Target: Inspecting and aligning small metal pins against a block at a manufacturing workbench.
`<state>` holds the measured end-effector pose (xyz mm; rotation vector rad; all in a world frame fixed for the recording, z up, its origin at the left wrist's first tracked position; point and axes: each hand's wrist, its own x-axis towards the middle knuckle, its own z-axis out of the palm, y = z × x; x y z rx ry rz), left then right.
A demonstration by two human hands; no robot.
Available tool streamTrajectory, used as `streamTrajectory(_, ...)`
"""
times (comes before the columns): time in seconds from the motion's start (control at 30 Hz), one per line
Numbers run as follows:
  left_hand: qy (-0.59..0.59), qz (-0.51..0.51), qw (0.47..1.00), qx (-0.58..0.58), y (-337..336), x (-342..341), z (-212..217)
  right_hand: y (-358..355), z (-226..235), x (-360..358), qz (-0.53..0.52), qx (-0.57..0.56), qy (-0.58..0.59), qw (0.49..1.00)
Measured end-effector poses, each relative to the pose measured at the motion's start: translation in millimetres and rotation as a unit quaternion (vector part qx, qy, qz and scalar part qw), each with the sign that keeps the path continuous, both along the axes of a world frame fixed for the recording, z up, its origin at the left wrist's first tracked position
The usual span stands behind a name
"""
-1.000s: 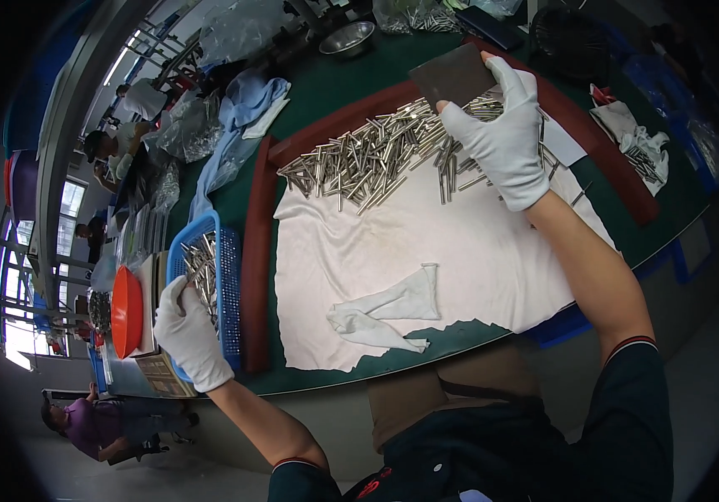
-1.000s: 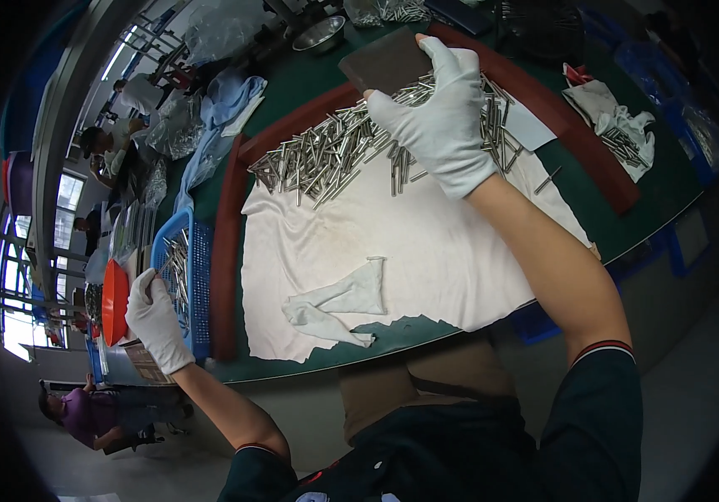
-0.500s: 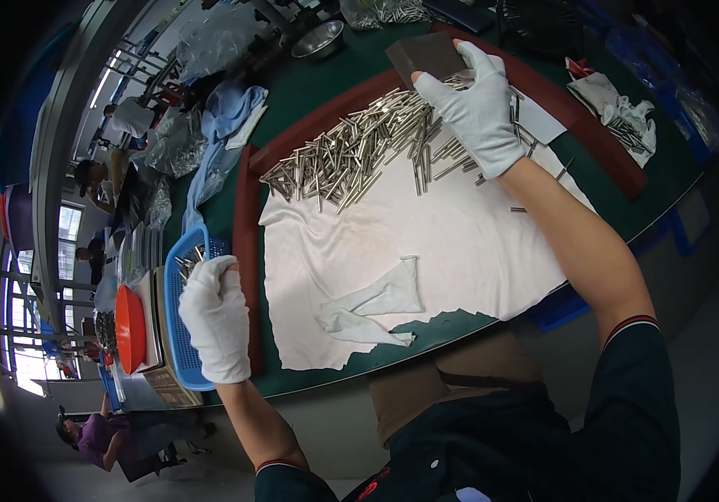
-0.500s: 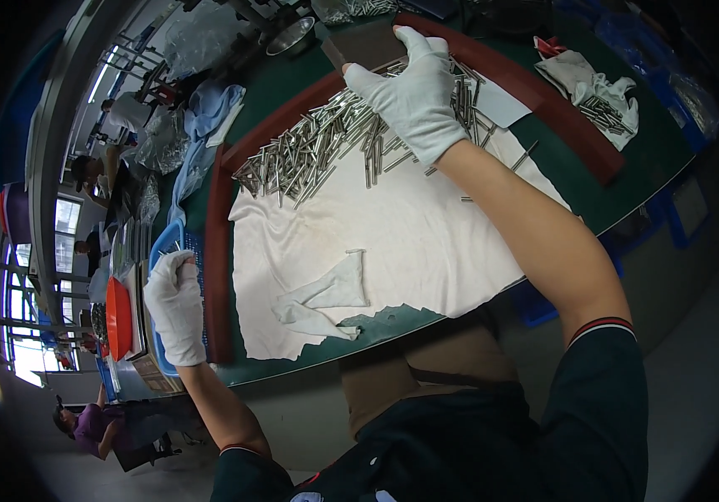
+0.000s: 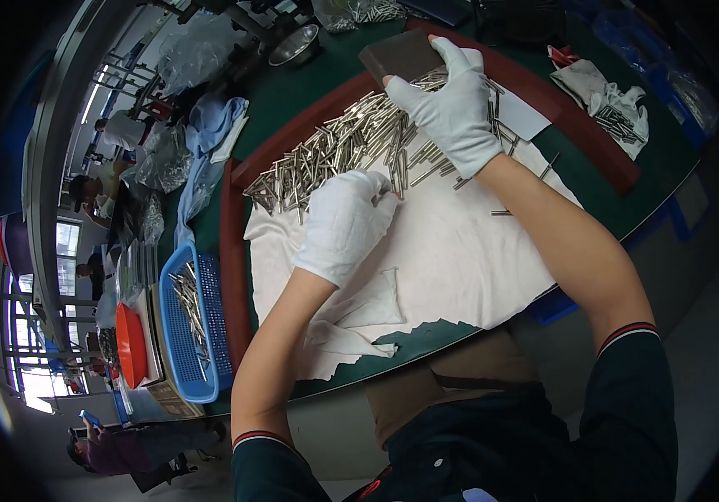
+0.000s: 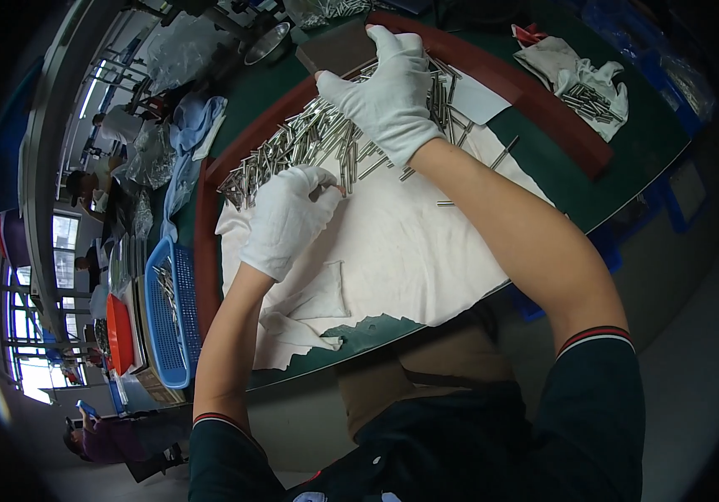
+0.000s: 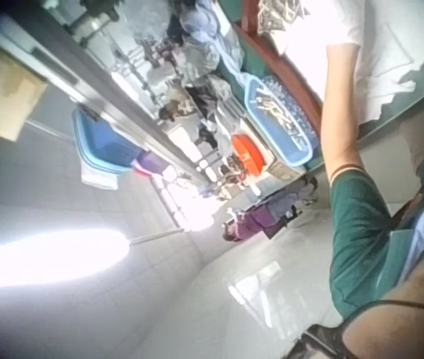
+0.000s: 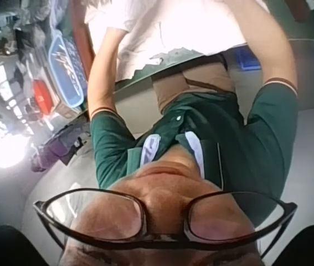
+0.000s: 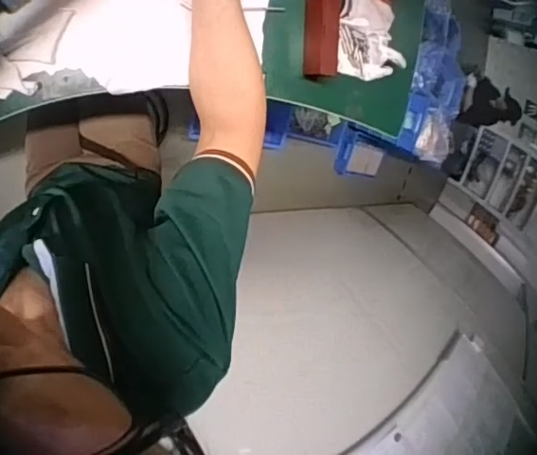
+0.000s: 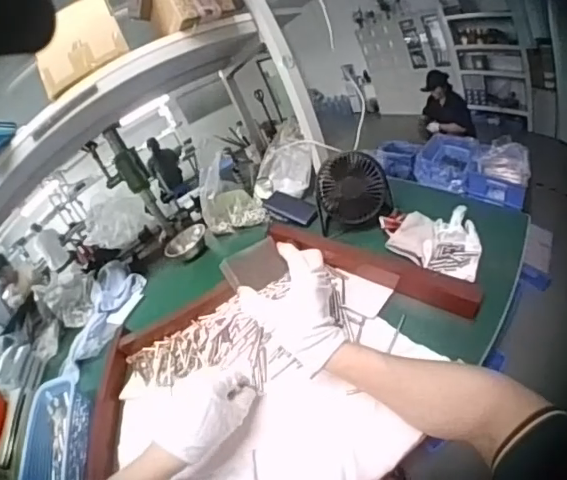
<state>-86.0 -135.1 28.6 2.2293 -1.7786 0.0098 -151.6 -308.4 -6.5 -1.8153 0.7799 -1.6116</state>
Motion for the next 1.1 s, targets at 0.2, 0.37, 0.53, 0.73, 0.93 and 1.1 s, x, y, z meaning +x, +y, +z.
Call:
streamTrajectory(0.2,0.023,0.078,0.995,0.054,-20.9,-8.0,-3.6,4.4,0.7,2.0,0.002,0.004,0.017,1.000)
streamTrajectory(0.37,-0.025,0.093,0.988,0.118,-40.3,-10.5,1.1,1.0,-2.9,2.3,-0.004,-0.001,0.013,1.000)
streamTrajectory(0.53,-0.030,0.091,0.984,0.153,-38.4,-4.6,9.8,4.5,0.2,4.3,0.011,0.002,-0.001,1.000)
streamTrajectory(0.73,0.315,0.093,0.939,0.100,10.0,20.4,34.4,6.3,3.2,1.8,0.016,0.009,0.003,1.000)
streamTrajectory(0.93,0.718,0.061,0.691,-0.056,73.6,41.2,21.1,20.4,8.2,-4.8,0.078,-0.002,0.024,0.997)
streamTrajectory(1.1,0.783,0.003,0.614,-0.103,99.5,51.0,5.8,39.1,15.1,-7.5,0.110,-0.014,0.057,0.992)
